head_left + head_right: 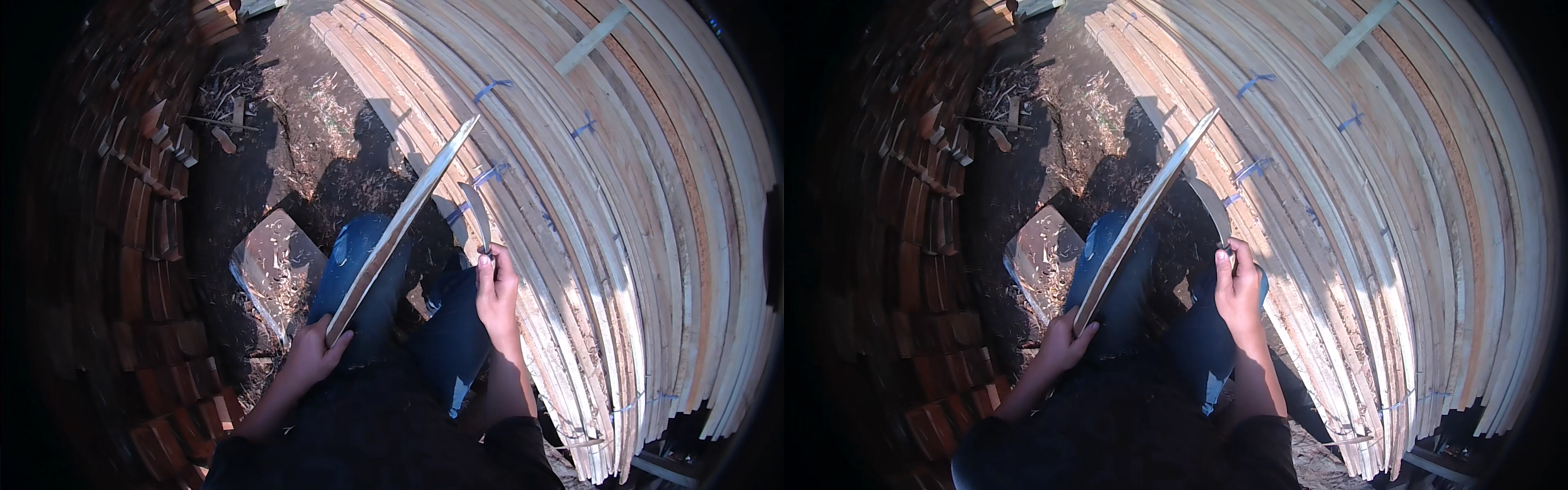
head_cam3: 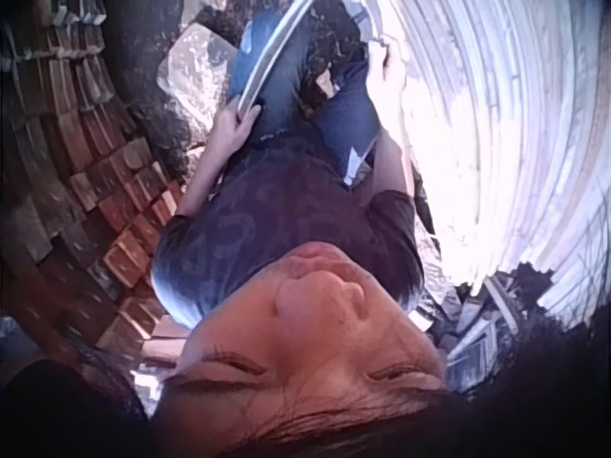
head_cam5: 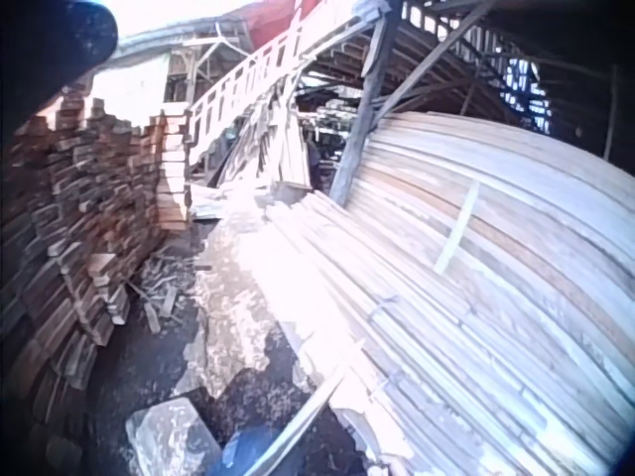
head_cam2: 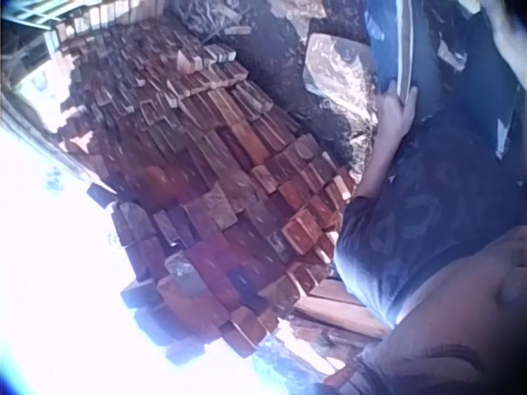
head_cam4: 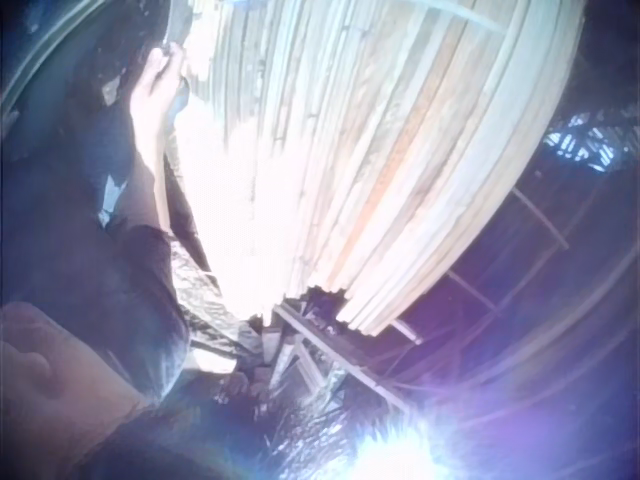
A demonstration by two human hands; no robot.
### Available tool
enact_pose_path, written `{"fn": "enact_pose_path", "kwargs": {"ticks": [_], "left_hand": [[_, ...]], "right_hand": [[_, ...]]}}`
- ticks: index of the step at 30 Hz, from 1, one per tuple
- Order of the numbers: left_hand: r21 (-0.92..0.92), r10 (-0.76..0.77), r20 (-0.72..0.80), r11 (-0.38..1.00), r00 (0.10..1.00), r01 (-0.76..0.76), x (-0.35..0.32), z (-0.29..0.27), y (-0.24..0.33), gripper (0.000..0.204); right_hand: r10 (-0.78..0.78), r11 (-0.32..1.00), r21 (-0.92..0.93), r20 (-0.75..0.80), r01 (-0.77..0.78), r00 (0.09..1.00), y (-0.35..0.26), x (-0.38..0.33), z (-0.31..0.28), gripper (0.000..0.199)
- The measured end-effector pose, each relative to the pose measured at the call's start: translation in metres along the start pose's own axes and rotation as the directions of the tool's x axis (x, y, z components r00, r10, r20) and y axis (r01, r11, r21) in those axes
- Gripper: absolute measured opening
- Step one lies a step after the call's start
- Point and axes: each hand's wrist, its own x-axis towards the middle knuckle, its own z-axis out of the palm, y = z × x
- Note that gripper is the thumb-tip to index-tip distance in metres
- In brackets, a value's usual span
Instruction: The person sits on the ground and uses a curved knife to shave a long piece of wood held between their legs. They repeatedly scrape the knife along the wood's surface to remove thin shavings.
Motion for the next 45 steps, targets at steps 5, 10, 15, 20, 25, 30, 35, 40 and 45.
{"fn": "enact_pose_path", "kwargs": {"ticks": [5,10,15,20,25,30,35,40,45], "left_hand": [[0.052,0.005,-0.014,0.999,1.000,-0.005,0.002,0.002,0.000,0.031],[0.035,-0.037,0.015,0.999,0.999,0.037,0.010,0.001,-0.006,0.029],[-0.024,-0.085,0.073,0.996,0.994,0.087,0.014,-0.003,-0.006,0.028],[-0.037,-0.073,0.063,0.996,0.995,0.076,0.012,-0.002,-0.012,0.029],[-0.013,-0.048,0.043,0.999,0.998,0.048,0.021,-0.005,-0.010,0.028],[-0.076,-0.049,0.079,0.996,0.996,0.055,0.019,-0.002,-0.013,0.026],[-0.049,-0.078,0.114,0.995,0.990,0.084,0.019,-0.001,-0.012,0.024],[-0.055,-0.082,0.091,0.995,0.992,0.087,0.018,-0.004,-0.012,0.023],[-0.051,-0.094,0.102,0.994,0.990,0.100,0.019,0.000,-0.013,0.023]], "right_hand": [[-0.061,0.942,-0.328,0.063,0.078,0.996,-0.033,0.060,0.008,0.023],[-0.150,0.807,-0.552,0.153,0.211,0.977,-0.017,0.093,0.012,0.030],[-0.250,0.718,-0.620,0.195,0.317,0.948,0.004,0.115,0.014,0.034],[-0.129,0.783,-0.607,0.058,0.138,0.990,0.028,0.147,0.002,0.037],[0.036,0.853,-0.471,-0.379,-0.226,0.925,0.082,0.191,-0.111,0.046],[0.072,0.871,-0.481,-0.071,-0.097,0.995,0.043,0.123,-0.055,0.040],[-0.048,0.882,-0.456,0.163,0.118,0.986,-0.001,0.100,0.004,0.038],[-0.071,0.788,-0.585,0.225,0.193,0.972,-0.012,0.123,0.008,0.047],[-0.237,0.663,-0.677,0.213,0.318,0.948,-0.001,0.139,0.004,0.050]]}}
